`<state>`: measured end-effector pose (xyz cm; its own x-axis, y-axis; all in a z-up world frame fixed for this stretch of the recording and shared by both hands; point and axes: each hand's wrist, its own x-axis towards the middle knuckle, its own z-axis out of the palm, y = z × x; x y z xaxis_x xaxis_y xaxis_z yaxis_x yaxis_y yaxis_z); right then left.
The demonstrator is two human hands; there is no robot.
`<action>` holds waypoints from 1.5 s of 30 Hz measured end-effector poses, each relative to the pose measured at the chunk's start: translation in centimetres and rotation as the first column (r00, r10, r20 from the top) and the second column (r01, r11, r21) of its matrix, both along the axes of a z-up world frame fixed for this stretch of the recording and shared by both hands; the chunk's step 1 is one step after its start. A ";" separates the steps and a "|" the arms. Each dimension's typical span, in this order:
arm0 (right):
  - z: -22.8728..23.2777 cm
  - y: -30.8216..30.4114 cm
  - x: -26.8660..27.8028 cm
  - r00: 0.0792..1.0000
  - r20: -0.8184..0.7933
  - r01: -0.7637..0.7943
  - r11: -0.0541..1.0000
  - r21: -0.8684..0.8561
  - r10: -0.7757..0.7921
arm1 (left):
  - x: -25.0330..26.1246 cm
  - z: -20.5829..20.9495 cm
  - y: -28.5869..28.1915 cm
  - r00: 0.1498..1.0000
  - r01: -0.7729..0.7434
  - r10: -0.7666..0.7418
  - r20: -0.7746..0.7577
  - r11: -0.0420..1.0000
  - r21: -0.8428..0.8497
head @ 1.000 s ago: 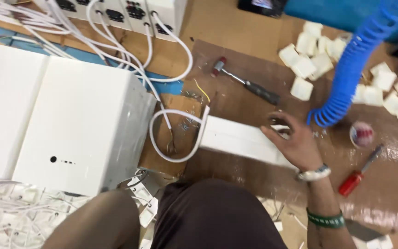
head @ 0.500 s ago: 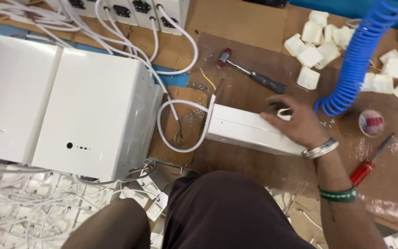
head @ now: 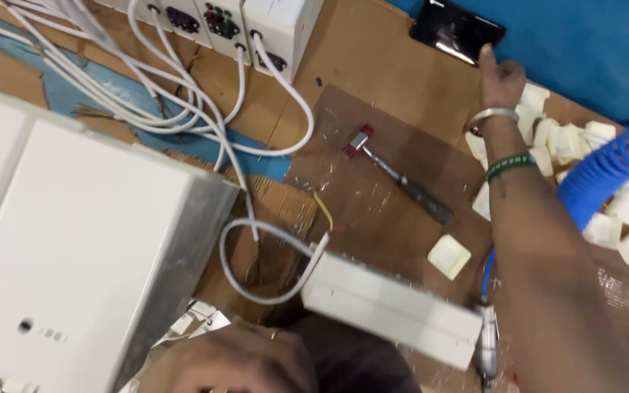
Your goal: The recorder is assembling electrical boxes using a pneumatic screwdriver, a hammer, and a manual screwdriver.
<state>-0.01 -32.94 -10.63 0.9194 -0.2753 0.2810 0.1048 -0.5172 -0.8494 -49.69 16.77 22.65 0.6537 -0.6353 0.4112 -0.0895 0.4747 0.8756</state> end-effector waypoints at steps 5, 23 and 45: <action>-2.9 0.4 7.9 0.984 -0.016 0.176 0.982 -0.065 -0.177 | 5.4 -2.9 -1.3 0.948 -0.031 0.005 -0.318 0.997 -0.076; 1.5 2.5 4.9 0.989 -0.146 0.055 0.957 0.285 -0.013 | 7.2 -11.4 -1.3 0.620 -0.406 0.228 -0.750 0.912 -0.059; -3.9 2.6 7.5 0.996 0.072 -0.067 0.979 0.192 0.055 | 5.2 -16.8 -2.7 0.338 -0.741 0.844 -0.416 0.511 0.435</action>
